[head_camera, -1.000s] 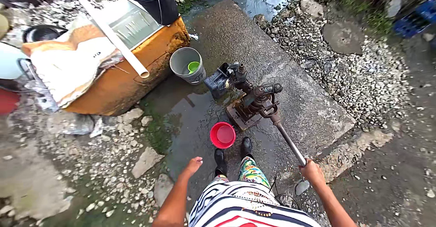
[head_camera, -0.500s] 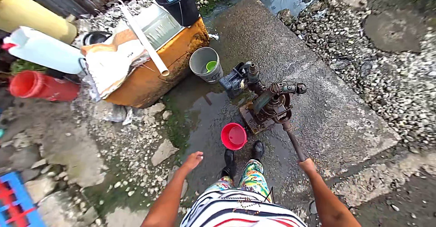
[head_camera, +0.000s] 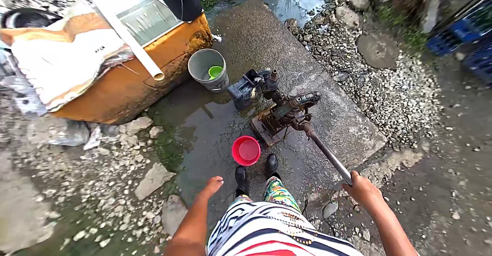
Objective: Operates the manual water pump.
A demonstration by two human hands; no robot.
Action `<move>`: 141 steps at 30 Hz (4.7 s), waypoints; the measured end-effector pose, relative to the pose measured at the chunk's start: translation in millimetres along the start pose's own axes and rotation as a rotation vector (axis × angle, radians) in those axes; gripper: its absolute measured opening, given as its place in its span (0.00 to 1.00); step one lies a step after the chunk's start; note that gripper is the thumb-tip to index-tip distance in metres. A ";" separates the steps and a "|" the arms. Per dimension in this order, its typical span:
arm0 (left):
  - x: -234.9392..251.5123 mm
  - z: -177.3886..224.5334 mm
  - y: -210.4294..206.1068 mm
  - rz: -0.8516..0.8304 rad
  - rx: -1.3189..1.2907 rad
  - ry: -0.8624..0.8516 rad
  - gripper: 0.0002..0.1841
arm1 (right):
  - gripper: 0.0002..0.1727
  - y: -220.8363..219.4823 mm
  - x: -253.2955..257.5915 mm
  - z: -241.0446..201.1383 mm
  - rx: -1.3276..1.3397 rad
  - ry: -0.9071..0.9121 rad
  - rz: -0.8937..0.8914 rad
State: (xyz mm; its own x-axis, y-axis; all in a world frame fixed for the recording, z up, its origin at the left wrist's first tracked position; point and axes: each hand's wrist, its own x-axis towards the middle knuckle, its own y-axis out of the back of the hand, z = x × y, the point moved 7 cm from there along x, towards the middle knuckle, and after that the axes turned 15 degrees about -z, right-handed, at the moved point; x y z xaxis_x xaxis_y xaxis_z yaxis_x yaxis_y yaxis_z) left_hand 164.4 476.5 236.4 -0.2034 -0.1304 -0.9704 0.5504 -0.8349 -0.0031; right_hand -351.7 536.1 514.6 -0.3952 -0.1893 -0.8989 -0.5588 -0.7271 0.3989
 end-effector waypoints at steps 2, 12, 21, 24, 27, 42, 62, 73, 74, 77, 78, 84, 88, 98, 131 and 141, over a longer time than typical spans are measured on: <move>-1.1 7.6 3.0 0.022 -0.031 -0.013 0.22 | 0.27 -16.0 24.4 3.7 0.057 0.011 -0.027; -36.8 42.0 16.4 0.120 -0.013 -0.017 0.22 | 0.27 -53.9 223.0 56.5 0.116 0.061 0.119; -49.4 30.3 16.6 0.114 0.100 0.013 0.22 | 0.21 -103.1 316.8 12.8 0.428 0.096 -0.149; -44.1 19.4 16.7 0.118 0.047 0.008 0.21 | 0.21 -141.9 277.8 0.7 0.493 0.193 -0.223; -34.8 18.0 11.5 0.087 0.015 -0.022 0.22 | 0.32 -131.9 199.6 20.7 0.419 0.170 -0.145; -11.8 28.9 -5.3 0.052 -0.076 -0.067 0.22 | 0.22 -70.6 130.4 39.2 0.213 0.025 0.034; -38.3 38.3 14.5 0.089 0.018 -0.061 0.21 | 0.29 -138.6 208.1 20.2 0.425 0.166 -0.137; -0.6 28.2 0.9 0.020 -0.053 -0.047 0.21 | 0.27 -4.6 12.1 5.3 -0.004 -0.045 -0.020; -1.6 29.2 0.6 0.022 -0.058 -0.050 0.22 | 0.24 -17.5 30.7 10.9 0.045 -0.032 -0.034; -8.6 32.6 0.9 0.031 -0.044 -0.057 0.22 | 0.18 -57.9 99.1 31.6 0.182 -0.016 -0.003; -11.8 32.5 1.6 0.037 -0.039 -0.045 0.22 | 0.18 -62.6 117.6 36.3 0.186 -0.027 0.039; -34.6 35.2 7.7 0.104 -0.032 0.010 0.21 | 0.27 -52.0 226.4 60.1 0.068 0.052 0.110; -43.6 40.9 11.1 0.133 -0.015 -0.022 0.22 | 0.23 -70.8 291.2 46.0 0.153 0.084 0.100; -26.6 23.6 4.2 0.066 0.014 -0.024 0.22 | 0.20 -143.0 245.0 9.9 0.469 0.168 -0.232; -50.0 28.2 22.9 0.130 0.023 -0.022 0.22 | 0.19 -116.1 307.0 8.6 0.428 0.117 -0.232; -3.4 8.0 3.6 0.025 -0.030 -0.018 0.22 | 0.34 -36.9 48.5 26.3 0.117 0.016 0.002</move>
State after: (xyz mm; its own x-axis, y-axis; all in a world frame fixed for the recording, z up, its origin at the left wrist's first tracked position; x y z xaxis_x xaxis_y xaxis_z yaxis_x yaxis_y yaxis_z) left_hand 160.6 469.7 241.6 -0.2034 -0.1606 -0.9658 0.5797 -0.8147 0.0134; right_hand -369.4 571.0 461.1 -0.3847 -0.2020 -0.9006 -0.6401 -0.6446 0.4180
